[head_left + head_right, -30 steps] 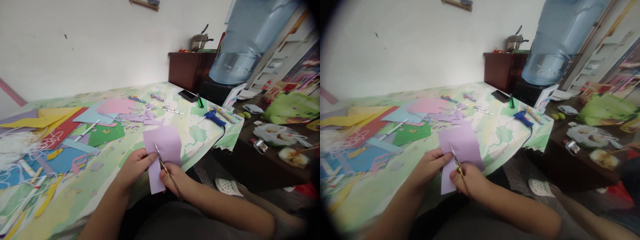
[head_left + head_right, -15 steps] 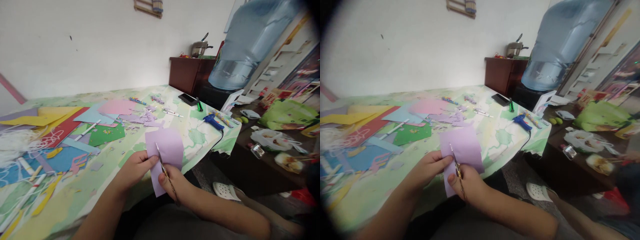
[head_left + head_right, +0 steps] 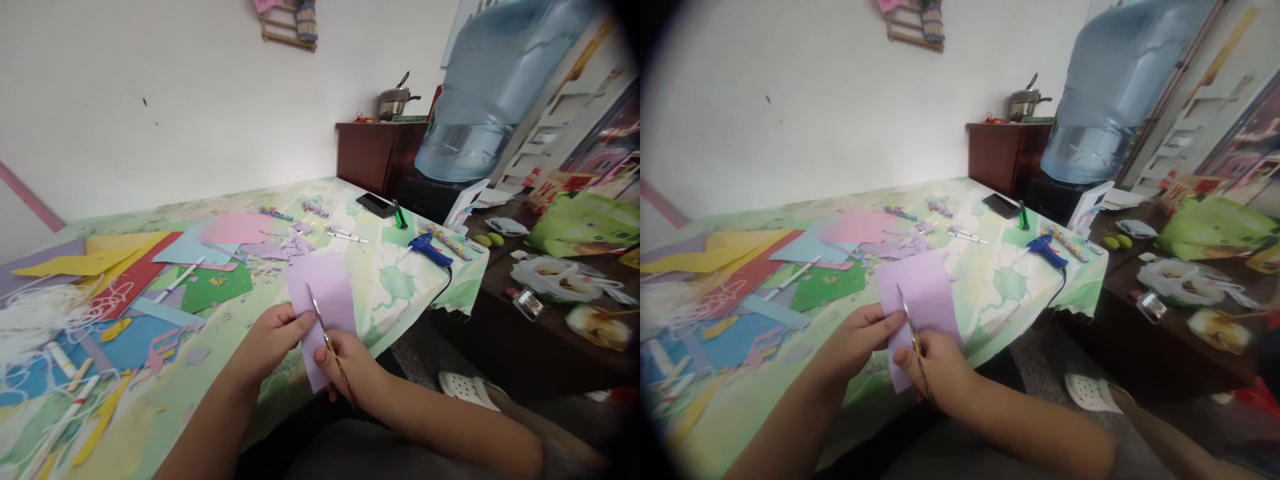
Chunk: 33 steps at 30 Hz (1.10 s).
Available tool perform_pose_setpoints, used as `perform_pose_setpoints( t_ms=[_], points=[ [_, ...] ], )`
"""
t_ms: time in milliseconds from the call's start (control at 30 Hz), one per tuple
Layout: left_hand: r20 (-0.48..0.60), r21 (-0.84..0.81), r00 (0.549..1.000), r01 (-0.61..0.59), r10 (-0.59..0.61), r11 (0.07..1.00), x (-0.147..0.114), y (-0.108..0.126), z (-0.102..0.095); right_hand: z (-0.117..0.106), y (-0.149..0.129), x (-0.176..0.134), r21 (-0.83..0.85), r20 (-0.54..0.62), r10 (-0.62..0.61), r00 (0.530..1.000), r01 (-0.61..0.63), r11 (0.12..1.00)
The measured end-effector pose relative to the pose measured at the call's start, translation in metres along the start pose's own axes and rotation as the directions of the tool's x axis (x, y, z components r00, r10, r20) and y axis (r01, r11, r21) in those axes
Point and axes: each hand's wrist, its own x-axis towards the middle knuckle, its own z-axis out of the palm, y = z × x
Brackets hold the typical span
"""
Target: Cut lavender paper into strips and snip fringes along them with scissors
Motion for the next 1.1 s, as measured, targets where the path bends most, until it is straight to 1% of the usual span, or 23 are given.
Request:
perform_pose_setpoints(
  t_ms=[133,200,333,400,467,567,667,733,767,800,833,867,900,1000,1033,1100],
  points=[
    [-0.058,0.051,0.998,-0.032,0.035,0.998,0.010,0.013,-0.007,-0.010,-0.011,0.014,-0.034,0.021,-0.021,1.000,0.021,0.999],
    [-0.057,0.093,0.997,-0.050,0.055,0.994,0.016,0.022,-0.011,-0.016,-0.017,0.021,-0.057,0.021,-0.014,1.000,0.015,0.998],
    [-0.005,0.097,0.998,-0.061,0.061,0.993,0.028,0.034,-0.017,-0.025,-0.028,0.033,-0.043,0.027,-0.013,1.000,0.014,0.999],
    [0.006,0.084,0.998,-0.069,0.069,0.994,0.032,0.038,-0.018,-0.028,-0.032,0.036,-0.014,0.029,-0.002,1.000,0.002,1.000],
    [0.039,0.090,0.997,-0.071,0.068,0.993,0.035,0.042,-0.017,-0.031,-0.033,0.039,0.014,0.025,0.011,1.000,-0.012,1.000],
    [0.105,0.162,0.993,-0.074,0.057,0.984,0.039,0.050,-0.016,-0.036,-0.031,0.042,0.020,0.022,0.011,1.000,-0.012,1.000],
    [0.122,0.271,0.991,-0.088,0.057,0.959,0.048,0.058,-0.018,-0.041,-0.030,0.049,-0.019,0.016,0.041,0.999,-0.041,0.999],
    [0.076,0.300,0.995,-0.087,0.067,0.950,0.057,0.061,-0.021,-0.046,-0.031,0.059,-0.090,0.008,0.062,0.998,-0.061,0.994],
    [0.042,0.292,0.997,-0.081,0.072,0.953,0.062,0.060,-0.023,-0.051,-0.031,0.065,-0.167,-0.001,0.064,0.998,-0.063,0.984],
    [0.008,0.263,0.997,-0.071,0.071,0.962,0.067,0.059,-0.025,-0.057,-0.032,0.072,-0.271,-0.012,0.067,0.998,-0.067,0.960],
    [-0.018,0.208,0.997,-0.065,0.071,0.976,0.070,0.056,-0.027,-0.064,-0.032,0.079,-0.398,-0.040,0.070,0.997,-0.080,0.914],
    [-0.036,0.140,0.998,-0.055,0.060,0.989,0.073,0.053,-0.030,-0.073,-0.032,0.086,-0.552,-0.087,0.058,0.994,-0.097,0.828],
    [-0.056,0.075,0.997,-0.042,0.046,0.996,0.074,0.050,-0.032,-0.082,-0.032,0.092,-0.617,-0.132,0.047,0.990,-0.120,0.778],
    [-0.105,-0.069,0.994,-0.001,-0.007,0.998,0.071,0.038,-0.040,-0.104,-0.031,0.103,-0.721,-0.231,0.019,0.973,-0.184,0.668],
    [-0.117,-0.102,0.993,-0.002,-0.010,0.995,0.069,0.034,-0.042,-0.106,-0.029,0.104,-0.741,-0.247,0.017,0.969,-0.200,0.641],
    [-0.141,-0.138,0.990,-0.017,-0.003,0.990,0.063,0.028,-0.047,-0.101,-0.025,0.102,-0.798,-0.232,-0.007,0.973,-0.186,0.574]
  ],
)
